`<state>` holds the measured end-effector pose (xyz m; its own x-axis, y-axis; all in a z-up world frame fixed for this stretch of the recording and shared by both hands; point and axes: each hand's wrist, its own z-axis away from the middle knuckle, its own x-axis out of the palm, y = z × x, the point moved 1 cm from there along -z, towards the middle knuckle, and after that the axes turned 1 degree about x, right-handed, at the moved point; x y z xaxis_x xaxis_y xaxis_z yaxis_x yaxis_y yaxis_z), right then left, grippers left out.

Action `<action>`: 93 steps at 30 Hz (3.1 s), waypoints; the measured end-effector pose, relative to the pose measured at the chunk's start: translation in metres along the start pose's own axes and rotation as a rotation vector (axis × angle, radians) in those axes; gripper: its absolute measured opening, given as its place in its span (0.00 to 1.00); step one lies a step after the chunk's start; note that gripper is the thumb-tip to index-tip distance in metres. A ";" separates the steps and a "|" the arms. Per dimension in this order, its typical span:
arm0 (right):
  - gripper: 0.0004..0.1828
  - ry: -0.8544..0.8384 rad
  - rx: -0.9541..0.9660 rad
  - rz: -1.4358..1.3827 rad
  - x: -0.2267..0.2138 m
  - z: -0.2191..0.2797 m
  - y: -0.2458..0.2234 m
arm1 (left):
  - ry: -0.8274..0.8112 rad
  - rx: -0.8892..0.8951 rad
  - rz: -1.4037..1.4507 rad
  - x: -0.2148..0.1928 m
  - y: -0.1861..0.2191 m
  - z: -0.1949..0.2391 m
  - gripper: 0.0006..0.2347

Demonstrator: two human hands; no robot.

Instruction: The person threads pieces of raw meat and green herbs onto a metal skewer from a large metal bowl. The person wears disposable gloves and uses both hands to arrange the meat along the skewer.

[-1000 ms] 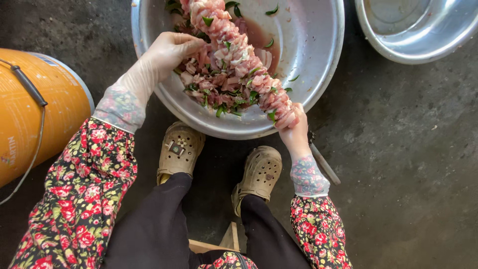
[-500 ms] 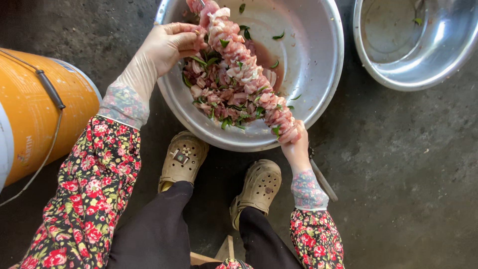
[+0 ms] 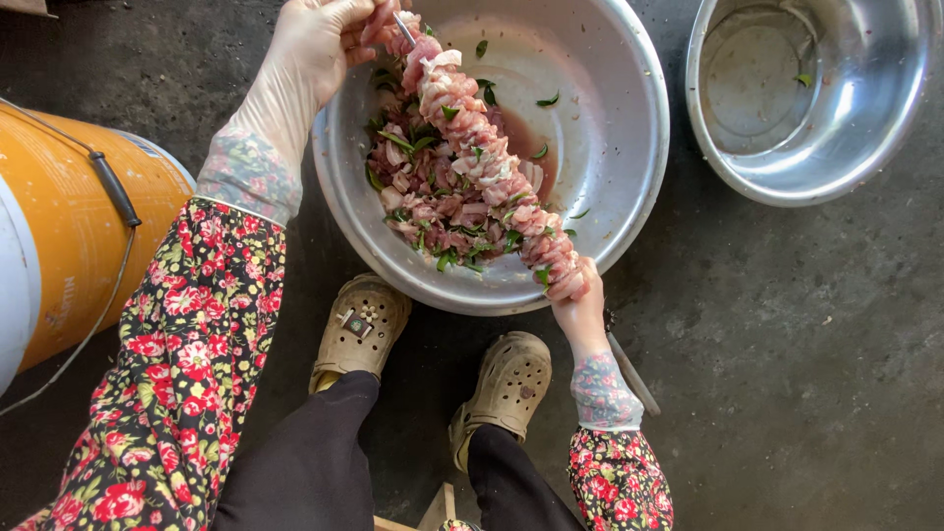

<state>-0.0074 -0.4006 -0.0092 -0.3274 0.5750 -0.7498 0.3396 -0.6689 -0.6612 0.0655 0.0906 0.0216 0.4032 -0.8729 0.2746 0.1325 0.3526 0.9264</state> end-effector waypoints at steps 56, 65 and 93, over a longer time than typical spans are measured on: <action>0.13 0.059 0.176 -0.043 0.004 0.005 0.000 | -0.017 -0.388 -0.059 0.038 -0.050 0.086 0.07; 0.12 0.026 0.130 -0.038 0.004 0.005 0.006 | -0.253 0.271 -0.499 0.019 -0.020 0.063 0.07; 0.10 -0.044 0.102 0.005 -0.006 -0.004 -0.013 | 0.108 0.002 0.097 0.016 -0.004 -0.010 0.08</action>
<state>-0.0063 -0.3932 0.0036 -0.3652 0.5515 -0.7500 0.2503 -0.7178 -0.6497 0.0809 0.0784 0.0197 0.5088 -0.7937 0.3333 0.0869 0.4326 0.8974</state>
